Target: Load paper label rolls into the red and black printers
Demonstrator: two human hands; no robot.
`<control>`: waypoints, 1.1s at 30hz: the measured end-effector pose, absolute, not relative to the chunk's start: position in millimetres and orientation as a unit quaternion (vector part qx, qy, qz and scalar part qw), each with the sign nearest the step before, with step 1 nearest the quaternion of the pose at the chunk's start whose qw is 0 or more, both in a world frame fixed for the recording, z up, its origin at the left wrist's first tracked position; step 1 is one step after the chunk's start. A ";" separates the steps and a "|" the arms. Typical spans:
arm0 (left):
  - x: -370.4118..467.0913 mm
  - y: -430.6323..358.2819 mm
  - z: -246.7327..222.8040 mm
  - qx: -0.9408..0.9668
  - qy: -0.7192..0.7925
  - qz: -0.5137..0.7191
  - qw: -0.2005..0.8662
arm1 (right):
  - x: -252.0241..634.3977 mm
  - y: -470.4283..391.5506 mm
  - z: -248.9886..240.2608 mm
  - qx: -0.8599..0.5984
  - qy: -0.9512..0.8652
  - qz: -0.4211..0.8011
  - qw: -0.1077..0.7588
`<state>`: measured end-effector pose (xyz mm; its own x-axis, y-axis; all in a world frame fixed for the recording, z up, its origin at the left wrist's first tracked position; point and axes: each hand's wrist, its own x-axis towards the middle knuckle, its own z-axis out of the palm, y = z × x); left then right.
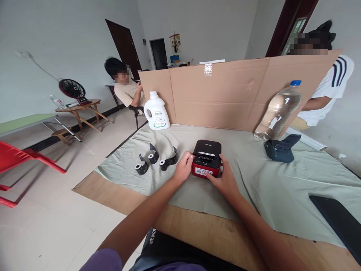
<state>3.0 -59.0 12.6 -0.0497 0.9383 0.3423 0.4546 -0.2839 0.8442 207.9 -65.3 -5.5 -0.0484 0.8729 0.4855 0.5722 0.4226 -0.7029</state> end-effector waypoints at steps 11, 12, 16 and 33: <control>1.7 -59.6 -6.4 0.681 0.422 0.571 0.178 | 210.5 -64.2 -19.7 -0.479 -0.742 0.102 0.457; 1.8 -59.7 -6.0 0.680 0.420 0.574 0.178 | 211.3 -64.4 -20.0 -0.482 -0.743 0.102 0.453; 3.1 -60.9 -5.4 0.669 0.424 0.579 0.191 | 214.4 -64.1 -21.6 -0.485 -0.733 0.126 0.460; 4.7 -62.7 -4.9 0.644 0.438 0.581 0.235 | 220.8 -69.8 -15.9 -0.503 -0.710 0.144 0.472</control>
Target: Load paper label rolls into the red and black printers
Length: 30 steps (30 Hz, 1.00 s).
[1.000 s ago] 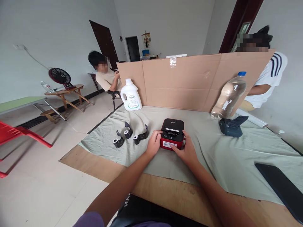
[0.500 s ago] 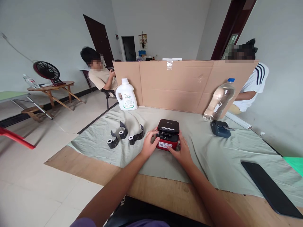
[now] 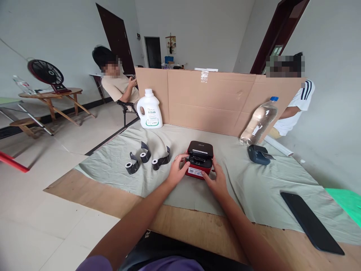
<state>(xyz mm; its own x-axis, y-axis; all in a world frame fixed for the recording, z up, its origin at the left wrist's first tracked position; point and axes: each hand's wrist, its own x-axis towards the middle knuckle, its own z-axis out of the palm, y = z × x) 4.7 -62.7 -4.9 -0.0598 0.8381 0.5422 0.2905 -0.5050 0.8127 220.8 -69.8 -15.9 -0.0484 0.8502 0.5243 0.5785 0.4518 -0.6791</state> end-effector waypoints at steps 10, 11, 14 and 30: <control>4.7 -62.0 -3.4 0.646 0.436 0.578 0.243 | 216.7 -70.5 -15.4 -0.490 -0.707 0.179 0.478; 4.7 -61.9 -3.3 0.646 0.434 0.579 0.242 | 216.7 -72.0 -14.6 -0.486 -0.707 0.178 0.482; 4.4 -62.1 -2.2 0.646 0.426 0.585 0.242 | 217.6 -77.8 -11.2 -0.483 -0.713 0.172 0.479; 4.0 -64.1 5.9 0.639 0.426 0.590 0.252 | 214.1 37.1 89.9 -0.422 -0.851 0.193 0.244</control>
